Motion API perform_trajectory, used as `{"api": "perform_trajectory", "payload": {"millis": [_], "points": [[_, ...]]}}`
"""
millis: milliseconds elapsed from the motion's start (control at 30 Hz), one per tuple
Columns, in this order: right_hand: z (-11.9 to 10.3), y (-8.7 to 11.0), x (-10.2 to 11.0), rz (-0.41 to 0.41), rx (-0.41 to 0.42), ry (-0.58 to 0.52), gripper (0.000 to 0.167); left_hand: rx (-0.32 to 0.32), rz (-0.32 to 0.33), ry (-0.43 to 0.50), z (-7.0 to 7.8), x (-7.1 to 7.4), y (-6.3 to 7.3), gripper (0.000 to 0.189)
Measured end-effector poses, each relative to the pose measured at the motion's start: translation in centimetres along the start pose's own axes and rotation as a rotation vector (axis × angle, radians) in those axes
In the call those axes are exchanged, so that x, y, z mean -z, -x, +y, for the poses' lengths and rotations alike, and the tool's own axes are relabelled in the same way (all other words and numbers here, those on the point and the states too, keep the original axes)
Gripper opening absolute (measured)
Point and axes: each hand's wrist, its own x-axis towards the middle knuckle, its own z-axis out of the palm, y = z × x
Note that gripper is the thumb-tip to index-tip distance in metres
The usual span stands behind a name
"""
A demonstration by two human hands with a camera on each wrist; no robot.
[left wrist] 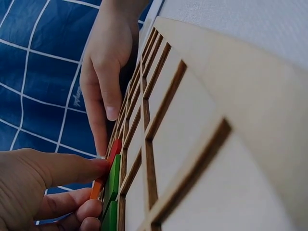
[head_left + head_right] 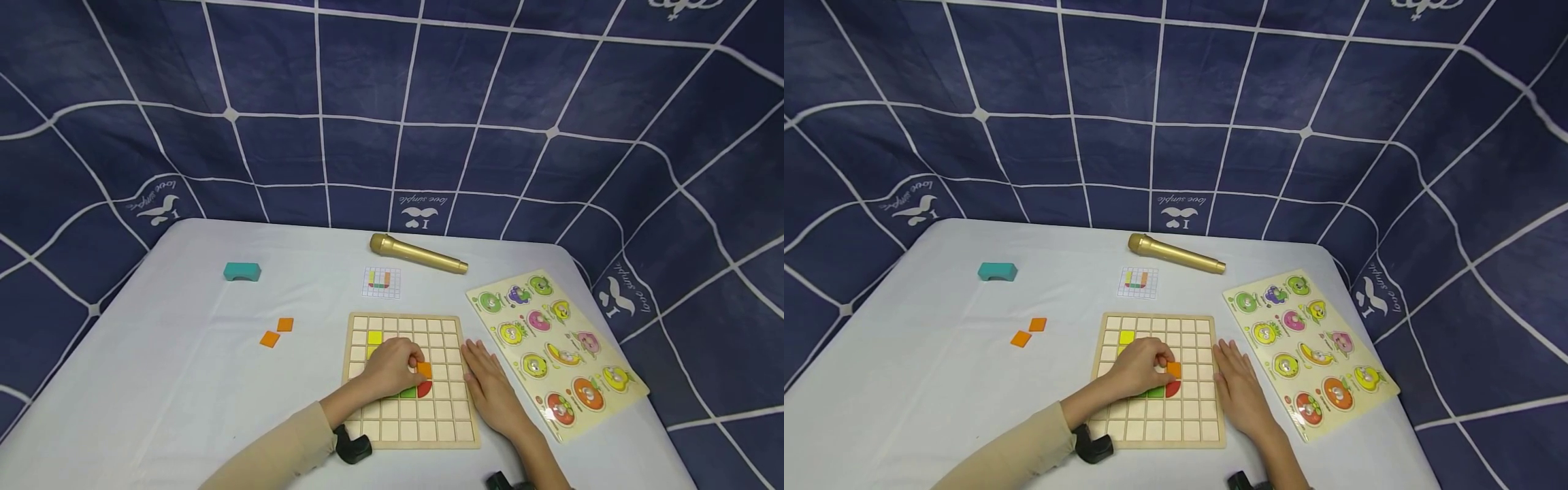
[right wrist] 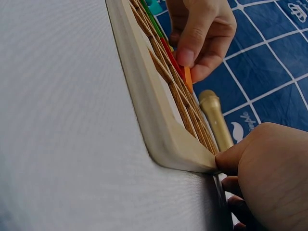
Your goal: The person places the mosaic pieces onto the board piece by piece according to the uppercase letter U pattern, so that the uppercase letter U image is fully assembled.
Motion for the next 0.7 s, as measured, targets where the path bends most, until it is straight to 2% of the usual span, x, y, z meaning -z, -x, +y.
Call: {"api": "perform_trajectory", "payload": {"millis": [200,333,533,700], "points": [[0.0,0.0,0.0,0.000,0.000,0.003,0.048,-0.007,0.004,0.005,0.2,0.6,0.3,0.022],[0.0,0.0,0.0,0.005,0.002,0.002,0.048,-0.024,0.038,0.008,0.0,1.9,0.9,0.024],[0.0,0.1,0.0,0.013,0.004,0.003,0.048,-0.001,0.128,0.050,-1.7,5.9,3.0,0.036],[0.0,0.1,0.0,0.019,0.010,0.010,0.048,0.057,0.263,0.032,-4.8,10.1,5.7,0.044]]}}
